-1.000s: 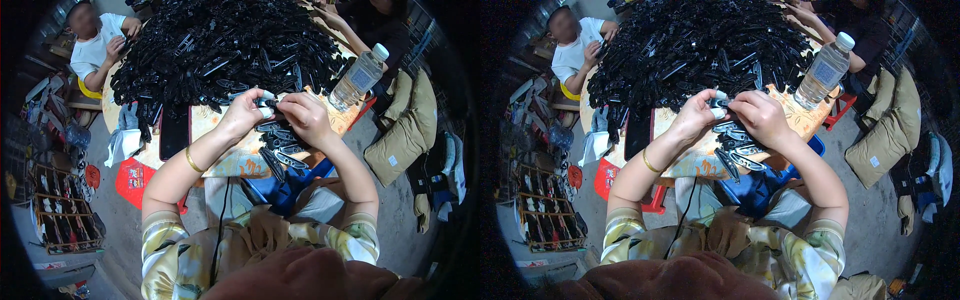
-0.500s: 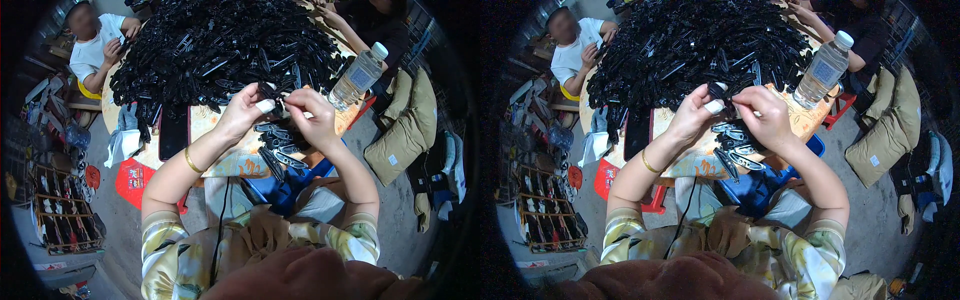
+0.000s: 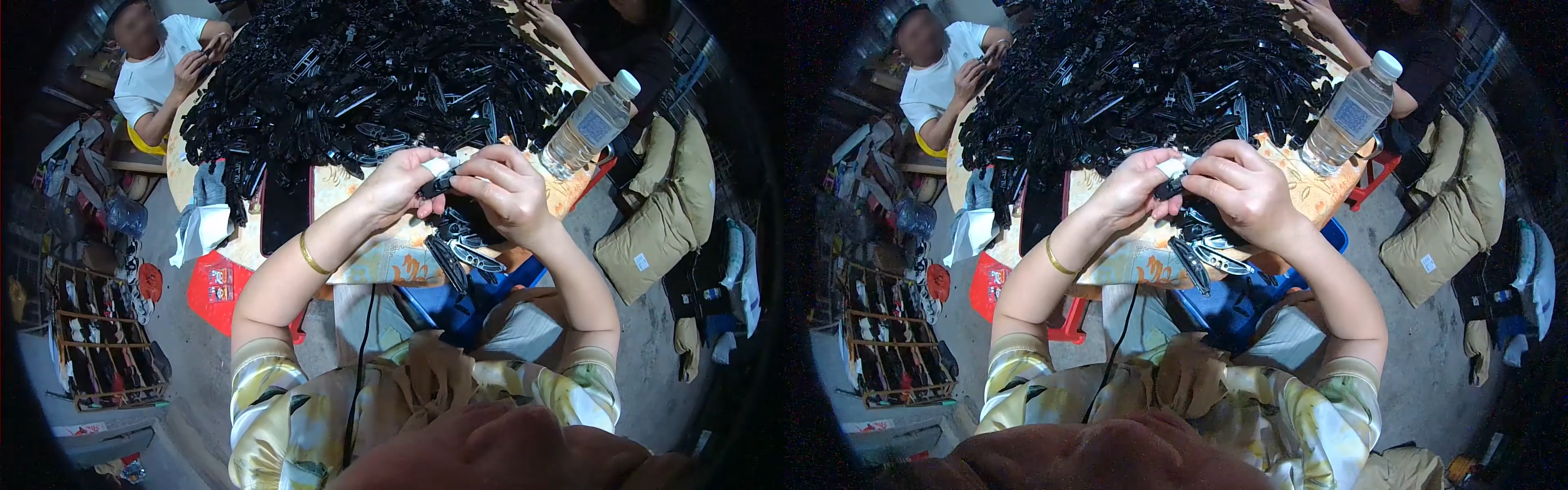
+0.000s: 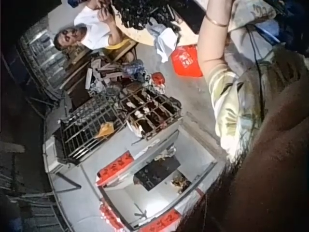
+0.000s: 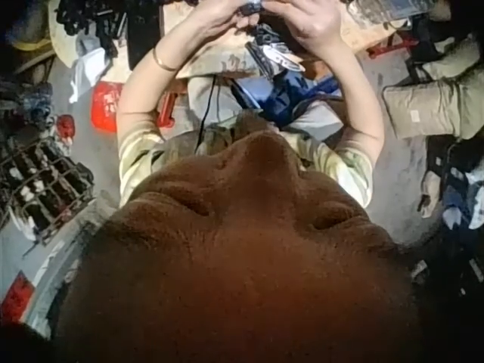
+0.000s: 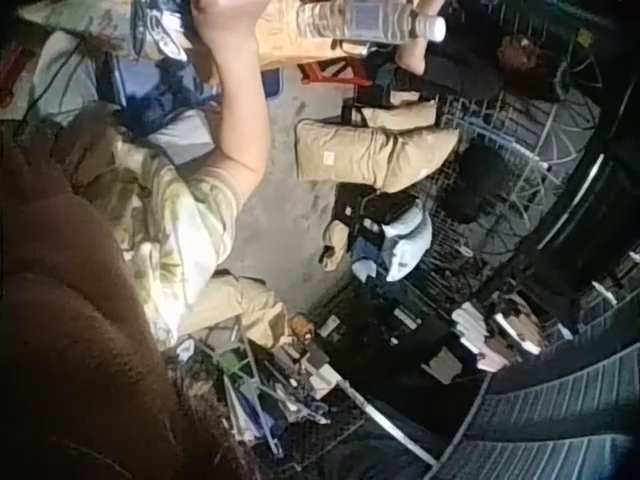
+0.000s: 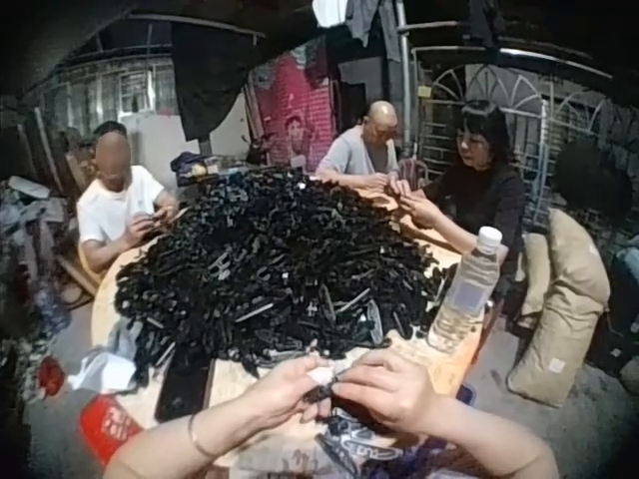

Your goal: Assembling small black plastic components by hand at a workbench.

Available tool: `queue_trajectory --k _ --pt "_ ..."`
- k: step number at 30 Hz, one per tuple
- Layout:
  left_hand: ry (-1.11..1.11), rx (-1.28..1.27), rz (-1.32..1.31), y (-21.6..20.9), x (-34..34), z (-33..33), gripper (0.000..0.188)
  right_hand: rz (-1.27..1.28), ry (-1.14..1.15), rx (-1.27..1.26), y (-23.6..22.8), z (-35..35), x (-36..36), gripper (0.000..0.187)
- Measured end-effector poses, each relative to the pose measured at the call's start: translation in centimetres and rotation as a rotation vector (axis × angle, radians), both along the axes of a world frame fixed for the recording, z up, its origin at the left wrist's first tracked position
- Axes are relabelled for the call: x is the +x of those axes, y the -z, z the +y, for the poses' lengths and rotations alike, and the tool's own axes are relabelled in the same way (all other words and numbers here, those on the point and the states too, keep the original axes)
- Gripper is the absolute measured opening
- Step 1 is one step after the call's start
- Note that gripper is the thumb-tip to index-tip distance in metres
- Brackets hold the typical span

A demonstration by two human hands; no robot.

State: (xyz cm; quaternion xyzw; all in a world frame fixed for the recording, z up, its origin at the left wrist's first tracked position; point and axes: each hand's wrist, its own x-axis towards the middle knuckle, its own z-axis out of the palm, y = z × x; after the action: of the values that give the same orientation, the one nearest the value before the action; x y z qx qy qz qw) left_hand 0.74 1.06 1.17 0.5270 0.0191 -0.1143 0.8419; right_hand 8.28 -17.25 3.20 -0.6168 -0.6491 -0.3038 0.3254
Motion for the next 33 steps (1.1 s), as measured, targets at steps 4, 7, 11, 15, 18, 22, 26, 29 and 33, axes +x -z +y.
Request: queue_trajectory --k 4,7,11,15,18,22,26,29,33 --pt "0.015 0.068 0.029 -0.9 -0.4 0.2 0.022 -0.047 0.053 -0.028 0.0 -0.2 -0.1 0.023" --pt "0.043 0.087 -0.038 -1.5 -0.7 -0.4 0.030 -0.086 0.090 -0.041 0.0 -0.6 0.0 0.024" --pt "0.059 0.224 -0.107 -1.5 -0.7 -0.3 0.035 -0.104 0.067 -0.055 0.0 -1.0 0.0 0.025" --pt "0.005 0.407 -0.117 -1.4 -0.8 -0.8 0.034 -0.008 0.095 -0.059 0.2 -1.1 0.2 0.027" --pt "-0.197 0.712 -0.465 -0.4 -0.8 -1.2 0.031 0.350 0.118 -0.104 0.7 -1.0 0.5 0.031" --pt "-0.274 1.035 -0.600 -1.1 -1.7 -1.5 0.032 0.782 0.132 -0.273 0.8 -1.2 0.6 0.034" --pt "-0.232 1.098 -0.543 -1.2 -1.3 -1.3 0.031 0.635 0.169 -0.232 1.8 -1.1 0.9 0.031" --pt "-0.181 1.077 -0.467 -1.1 -0.9 -0.9 0.030 0.881 0.149 -0.295 1.8 -0.7 1.8 0.030" --pt "-0.407 1.533 -0.604 -1.1 -1.1 0.6 0.032 1.024 0.063 -0.510 2.1 -1.4 3.5 0.025"
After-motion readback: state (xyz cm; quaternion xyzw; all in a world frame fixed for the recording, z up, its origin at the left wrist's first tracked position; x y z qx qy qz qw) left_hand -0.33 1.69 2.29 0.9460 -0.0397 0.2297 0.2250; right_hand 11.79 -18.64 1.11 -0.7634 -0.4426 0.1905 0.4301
